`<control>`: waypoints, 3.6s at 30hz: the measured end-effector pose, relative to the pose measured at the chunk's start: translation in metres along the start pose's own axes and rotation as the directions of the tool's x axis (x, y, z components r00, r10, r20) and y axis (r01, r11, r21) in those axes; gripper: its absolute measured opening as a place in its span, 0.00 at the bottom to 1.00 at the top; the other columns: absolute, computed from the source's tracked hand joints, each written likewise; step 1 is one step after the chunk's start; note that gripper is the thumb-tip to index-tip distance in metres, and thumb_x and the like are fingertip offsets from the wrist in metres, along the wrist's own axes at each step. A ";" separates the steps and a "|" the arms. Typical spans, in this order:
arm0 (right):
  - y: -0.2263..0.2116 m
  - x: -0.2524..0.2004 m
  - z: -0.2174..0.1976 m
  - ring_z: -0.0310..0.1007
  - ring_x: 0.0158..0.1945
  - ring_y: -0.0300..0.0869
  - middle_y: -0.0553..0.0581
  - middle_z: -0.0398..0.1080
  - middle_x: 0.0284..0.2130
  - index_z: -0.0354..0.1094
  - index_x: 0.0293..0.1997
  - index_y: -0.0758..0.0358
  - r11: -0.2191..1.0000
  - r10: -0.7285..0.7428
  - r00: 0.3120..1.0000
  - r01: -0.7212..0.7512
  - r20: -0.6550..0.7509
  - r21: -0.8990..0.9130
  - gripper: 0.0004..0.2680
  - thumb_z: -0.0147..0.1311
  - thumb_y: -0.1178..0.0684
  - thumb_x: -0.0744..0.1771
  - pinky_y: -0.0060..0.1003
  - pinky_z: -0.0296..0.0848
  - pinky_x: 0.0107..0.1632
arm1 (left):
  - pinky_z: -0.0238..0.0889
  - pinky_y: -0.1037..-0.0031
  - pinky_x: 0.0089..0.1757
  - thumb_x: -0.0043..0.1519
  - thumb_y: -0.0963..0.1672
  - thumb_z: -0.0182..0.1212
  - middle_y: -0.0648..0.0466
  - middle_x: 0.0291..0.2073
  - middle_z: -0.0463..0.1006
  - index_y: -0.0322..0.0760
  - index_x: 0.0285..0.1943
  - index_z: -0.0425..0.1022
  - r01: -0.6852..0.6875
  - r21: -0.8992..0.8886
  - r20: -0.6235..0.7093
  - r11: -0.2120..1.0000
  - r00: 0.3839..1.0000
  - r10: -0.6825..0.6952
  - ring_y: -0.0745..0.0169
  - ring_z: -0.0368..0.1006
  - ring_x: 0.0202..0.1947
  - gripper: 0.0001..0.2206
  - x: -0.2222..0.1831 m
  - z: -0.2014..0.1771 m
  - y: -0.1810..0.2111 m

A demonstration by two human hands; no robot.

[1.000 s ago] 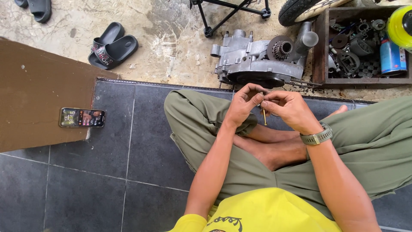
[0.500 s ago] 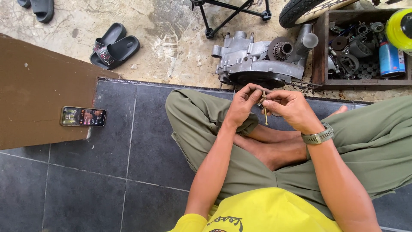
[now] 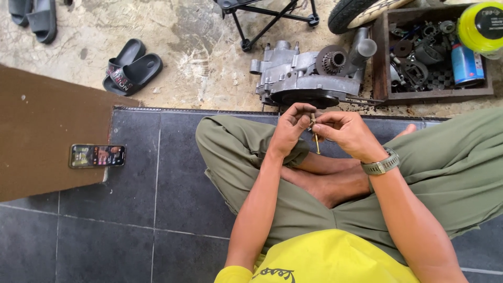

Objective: The person sits cross-legged and uses a small metal rod to manipulate a pin or bolt on a disassembled engine casing. They repeatedly insert, adjust, and tap the pin into place while handling the component with both hands.

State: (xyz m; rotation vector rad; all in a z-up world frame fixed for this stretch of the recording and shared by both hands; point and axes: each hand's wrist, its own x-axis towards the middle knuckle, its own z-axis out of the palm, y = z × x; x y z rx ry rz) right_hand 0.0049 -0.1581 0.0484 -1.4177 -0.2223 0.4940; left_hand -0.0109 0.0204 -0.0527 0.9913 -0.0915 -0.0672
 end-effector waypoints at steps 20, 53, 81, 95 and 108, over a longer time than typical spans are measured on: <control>0.007 0.002 -0.007 0.78 0.34 0.41 0.64 0.75 0.32 0.75 0.40 0.77 0.999 0.010 1.000 -0.009 -0.027 0.040 0.03 0.58 0.65 0.67 0.37 0.82 0.35 | 0.74 0.76 0.46 0.73 0.42 0.53 0.44 0.43 0.83 0.28 0.61 0.71 0.045 -0.026 -0.041 0.999 0.998 -0.046 0.72 0.76 0.39 0.12 0.000 0.032 0.036; 0.018 0.010 -0.020 0.76 0.27 0.40 0.66 0.77 0.25 0.76 0.36 0.74 0.989 0.108 0.994 -0.108 0.003 0.100 0.06 0.57 0.60 0.68 0.33 0.78 0.29 | 0.74 0.69 0.49 0.72 0.46 0.54 0.35 0.53 0.78 0.29 0.62 0.66 0.131 -0.190 -0.031 0.973 0.990 -0.139 0.53 0.78 0.54 0.16 0.014 0.019 0.012; 0.013 0.007 -0.020 0.71 0.20 0.38 0.68 0.76 0.20 0.75 0.36 0.75 0.981 0.092 0.995 -0.095 0.024 0.172 0.06 0.57 0.60 0.68 0.28 0.73 0.23 | 0.77 0.68 0.42 0.71 0.41 0.55 0.31 0.47 0.80 0.28 0.70 0.64 0.161 0.059 0.008 0.985 0.987 -0.161 0.55 0.79 0.44 0.18 0.018 0.018 0.011; 0.015 0.009 -0.021 0.71 0.20 0.37 0.68 0.76 0.20 0.75 0.37 0.75 0.980 0.094 0.995 -0.096 0.020 0.177 0.05 0.57 0.60 0.68 0.28 0.73 0.24 | 0.78 0.74 0.39 0.73 0.44 0.50 0.34 0.45 0.81 0.27 0.66 0.68 0.176 0.042 -0.021 0.983 0.984 -0.175 0.58 0.80 0.44 0.16 0.019 0.024 0.016; 0.016 0.008 -0.024 0.71 0.21 0.37 0.69 0.77 0.21 0.75 0.38 0.76 0.987 0.065 0.998 -0.067 0.021 0.145 0.06 0.55 0.60 0.69 0.28 0.74 0.25 | 0.79 0.74 0.43 0.73 0.42 0.46 0.33 0.50 0.79 0.26 0.69 0.63 0.210 -0.186 0.034 0.960 0.978 -0.208 0.57 0.80 0.47 0.18 0.020 0.023 0.015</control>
